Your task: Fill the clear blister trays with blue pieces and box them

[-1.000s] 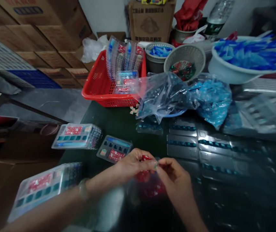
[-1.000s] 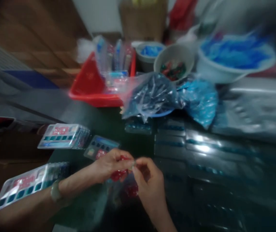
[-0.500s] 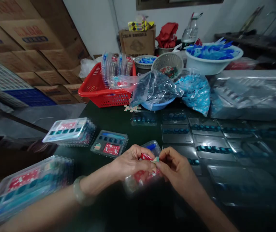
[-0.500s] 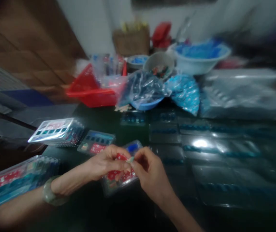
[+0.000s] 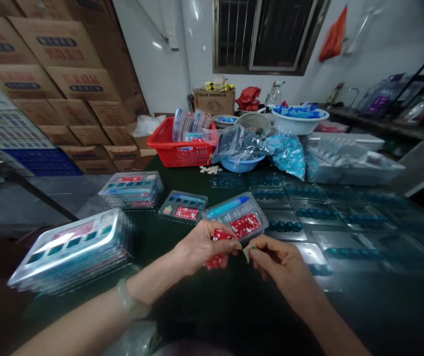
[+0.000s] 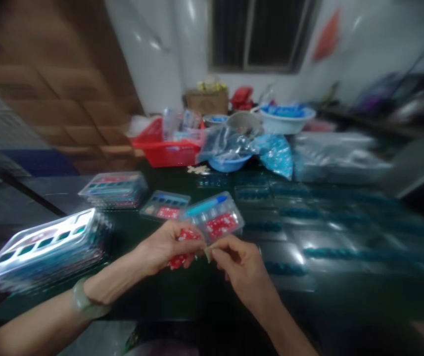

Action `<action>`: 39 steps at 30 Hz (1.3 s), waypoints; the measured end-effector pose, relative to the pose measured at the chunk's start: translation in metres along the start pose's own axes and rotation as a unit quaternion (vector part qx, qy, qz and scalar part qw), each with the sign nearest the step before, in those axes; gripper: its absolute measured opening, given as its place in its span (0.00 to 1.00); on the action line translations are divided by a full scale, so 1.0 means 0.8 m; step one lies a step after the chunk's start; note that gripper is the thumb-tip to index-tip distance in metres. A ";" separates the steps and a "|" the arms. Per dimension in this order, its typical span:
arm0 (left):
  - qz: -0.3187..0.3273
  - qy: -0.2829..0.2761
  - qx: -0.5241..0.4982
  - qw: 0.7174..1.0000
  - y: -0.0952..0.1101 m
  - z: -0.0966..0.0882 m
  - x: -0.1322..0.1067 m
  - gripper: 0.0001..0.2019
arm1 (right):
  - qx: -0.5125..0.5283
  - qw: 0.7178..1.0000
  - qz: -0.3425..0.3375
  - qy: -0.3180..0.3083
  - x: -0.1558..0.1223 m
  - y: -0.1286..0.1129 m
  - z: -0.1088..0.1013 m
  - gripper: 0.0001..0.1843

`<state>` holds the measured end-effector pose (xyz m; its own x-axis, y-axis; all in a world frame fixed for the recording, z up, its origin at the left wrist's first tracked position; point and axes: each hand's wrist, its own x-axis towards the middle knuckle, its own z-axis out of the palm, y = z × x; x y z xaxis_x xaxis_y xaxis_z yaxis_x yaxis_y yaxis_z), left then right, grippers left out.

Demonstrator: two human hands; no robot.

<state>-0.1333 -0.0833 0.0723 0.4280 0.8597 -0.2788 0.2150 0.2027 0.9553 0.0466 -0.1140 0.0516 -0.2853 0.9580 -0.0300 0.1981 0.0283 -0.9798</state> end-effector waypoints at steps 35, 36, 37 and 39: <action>0.076 0.188 0.104 0.974 -0.055 -0.014 -0.048 0.10 | 0.020 0.997 0.062 0.051 0.015 0.019 0.028 0.07; 0.076 0.203 0.098 0.971 -0.055 -0.021 -0.045 0.11 | -0.003 0.997 0.051 0.056 0.021 0.018 0.022 0.07; 0.078 0.215 0.094 0.969 -0.055 -0.027 -0.041 0.11 | -0.023 0.997 0.037 0.057 0.026 0.018 0.019 0.07; 0.085 0.229 0.096 0.965 -0.055 -0.035 -0.036 0.11 | -0.059 0.997 0.007 0.041 0.038 0.017 0.019 0.06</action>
<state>-0.1795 -0.1038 0.0414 0.0480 0.9988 -0.0048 0.3534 -0.0125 0.9354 0.0262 -0.0890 0.0340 -0.2051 0.9785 -0.0217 0.3120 0.0443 -0.9490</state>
